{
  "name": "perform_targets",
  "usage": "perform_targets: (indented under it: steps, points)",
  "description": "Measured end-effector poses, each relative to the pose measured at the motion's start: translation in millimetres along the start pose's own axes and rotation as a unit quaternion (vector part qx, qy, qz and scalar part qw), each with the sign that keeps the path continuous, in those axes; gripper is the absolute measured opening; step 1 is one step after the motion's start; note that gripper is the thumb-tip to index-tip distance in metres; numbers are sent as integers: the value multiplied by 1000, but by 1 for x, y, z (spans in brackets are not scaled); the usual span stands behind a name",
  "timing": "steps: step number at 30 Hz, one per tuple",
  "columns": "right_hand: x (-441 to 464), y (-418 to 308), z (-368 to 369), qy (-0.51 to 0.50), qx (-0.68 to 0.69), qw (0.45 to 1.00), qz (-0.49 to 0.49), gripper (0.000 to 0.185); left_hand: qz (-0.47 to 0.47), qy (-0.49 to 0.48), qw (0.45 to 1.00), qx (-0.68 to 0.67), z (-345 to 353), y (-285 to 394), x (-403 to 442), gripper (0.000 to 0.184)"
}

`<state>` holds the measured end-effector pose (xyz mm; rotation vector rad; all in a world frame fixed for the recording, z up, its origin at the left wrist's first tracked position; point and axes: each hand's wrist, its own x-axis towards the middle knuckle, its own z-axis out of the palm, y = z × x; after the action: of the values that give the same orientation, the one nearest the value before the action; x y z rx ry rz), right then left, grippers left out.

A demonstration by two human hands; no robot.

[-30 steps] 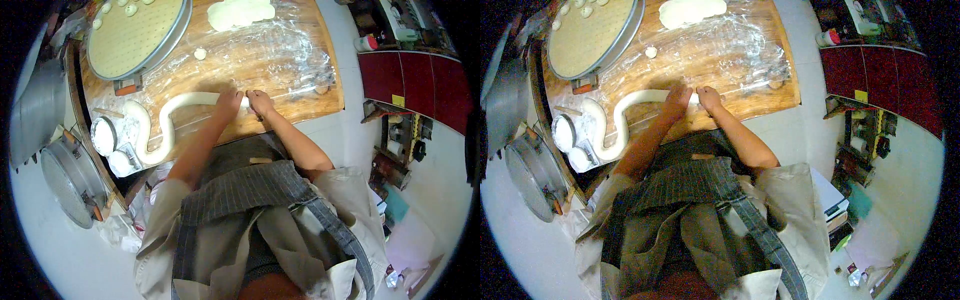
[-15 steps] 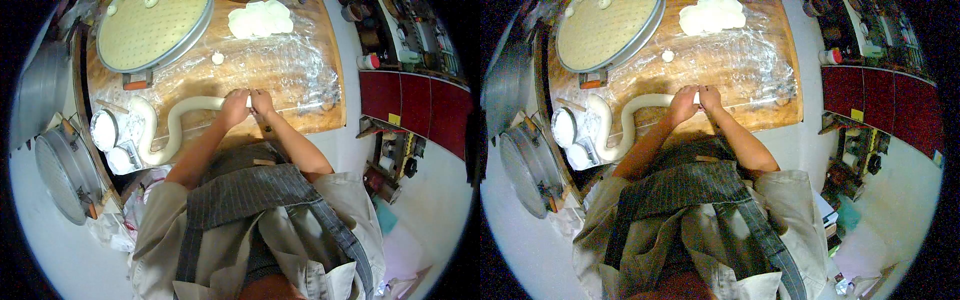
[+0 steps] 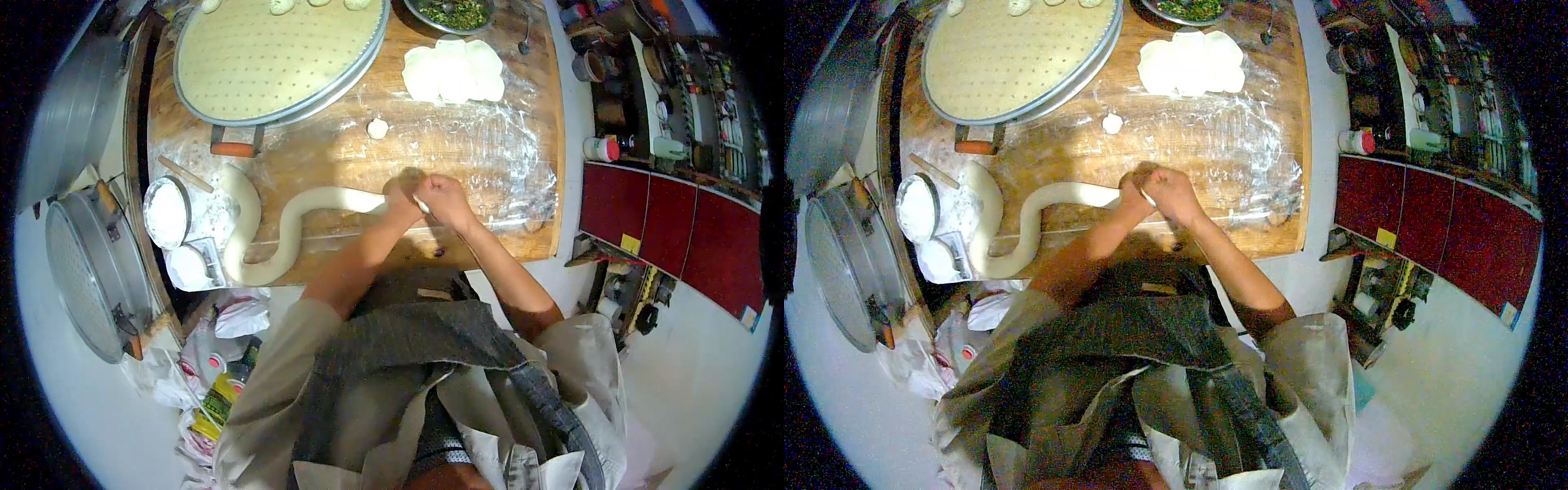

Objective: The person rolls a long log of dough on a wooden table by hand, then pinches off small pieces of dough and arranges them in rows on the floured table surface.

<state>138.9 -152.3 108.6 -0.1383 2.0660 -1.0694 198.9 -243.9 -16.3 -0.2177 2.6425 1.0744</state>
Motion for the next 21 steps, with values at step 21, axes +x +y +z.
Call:
perform_targets:
  steps: [21]
  points:
    - [66, 22, 10, 77, -235, 966, -74, 47, 82, 71, 990, 94, -50, -7, -27, 44]
